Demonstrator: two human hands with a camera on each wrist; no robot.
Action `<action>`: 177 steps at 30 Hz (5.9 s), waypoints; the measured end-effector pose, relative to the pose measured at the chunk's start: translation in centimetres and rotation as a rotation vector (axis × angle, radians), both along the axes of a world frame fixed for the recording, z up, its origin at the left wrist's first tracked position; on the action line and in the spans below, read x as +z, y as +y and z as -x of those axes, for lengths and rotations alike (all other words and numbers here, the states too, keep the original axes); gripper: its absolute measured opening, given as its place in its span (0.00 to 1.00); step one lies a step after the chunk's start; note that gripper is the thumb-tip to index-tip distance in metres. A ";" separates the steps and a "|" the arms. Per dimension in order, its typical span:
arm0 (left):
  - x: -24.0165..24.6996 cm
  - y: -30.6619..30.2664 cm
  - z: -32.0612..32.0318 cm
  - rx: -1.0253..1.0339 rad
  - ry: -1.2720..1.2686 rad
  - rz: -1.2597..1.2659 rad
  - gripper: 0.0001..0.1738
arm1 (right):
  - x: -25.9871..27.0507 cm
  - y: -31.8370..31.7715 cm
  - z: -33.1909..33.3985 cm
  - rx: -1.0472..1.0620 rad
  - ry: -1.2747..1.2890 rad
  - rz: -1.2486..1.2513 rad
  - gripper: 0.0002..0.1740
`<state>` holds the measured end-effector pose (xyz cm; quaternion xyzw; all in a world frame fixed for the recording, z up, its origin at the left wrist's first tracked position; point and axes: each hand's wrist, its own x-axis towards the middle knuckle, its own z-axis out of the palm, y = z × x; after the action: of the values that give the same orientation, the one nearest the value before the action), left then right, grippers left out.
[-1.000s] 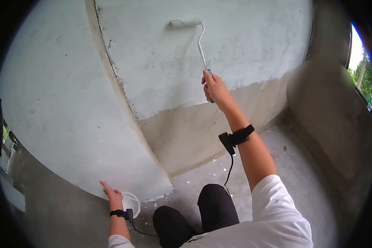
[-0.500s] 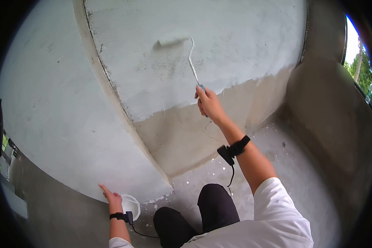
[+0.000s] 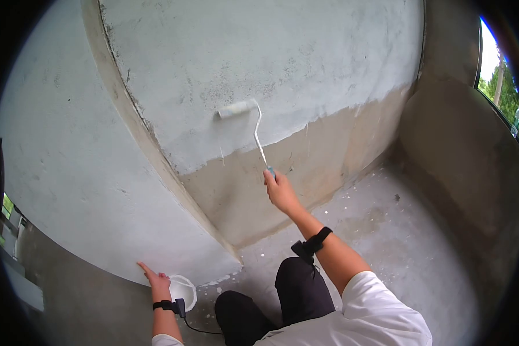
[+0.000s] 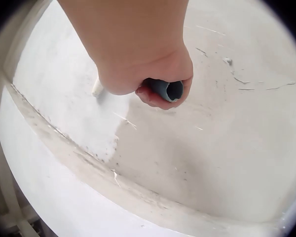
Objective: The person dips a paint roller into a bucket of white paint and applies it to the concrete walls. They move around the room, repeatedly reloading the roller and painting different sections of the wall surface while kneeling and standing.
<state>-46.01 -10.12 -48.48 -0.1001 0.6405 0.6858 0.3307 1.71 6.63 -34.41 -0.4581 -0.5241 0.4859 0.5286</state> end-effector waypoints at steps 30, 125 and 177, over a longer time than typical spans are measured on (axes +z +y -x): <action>-2.6 0.7 1.8 0.015 -0.020 0.021 0.67 | 2.9 1.1 3.2 -0.002 -0.206 -0.214 0.24; -1.0 0.4 1.0 -0.001 -0.180 -0.044 0.56 | -6.3 -0.6 -2.9 -0.191 0.198 0.197 0.29; -8.9 -14.2 7.0 -0.581 0.654 0.138 0.59 | -9.8 -19.5 -31.6 -0.240 -0.287 0.850 0.28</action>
<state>-52.99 -24.32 -57.33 0.2844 0.7572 0.5159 0.2822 33.32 -12.92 -44.25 -0.7541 -0.2896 0.5248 0.2686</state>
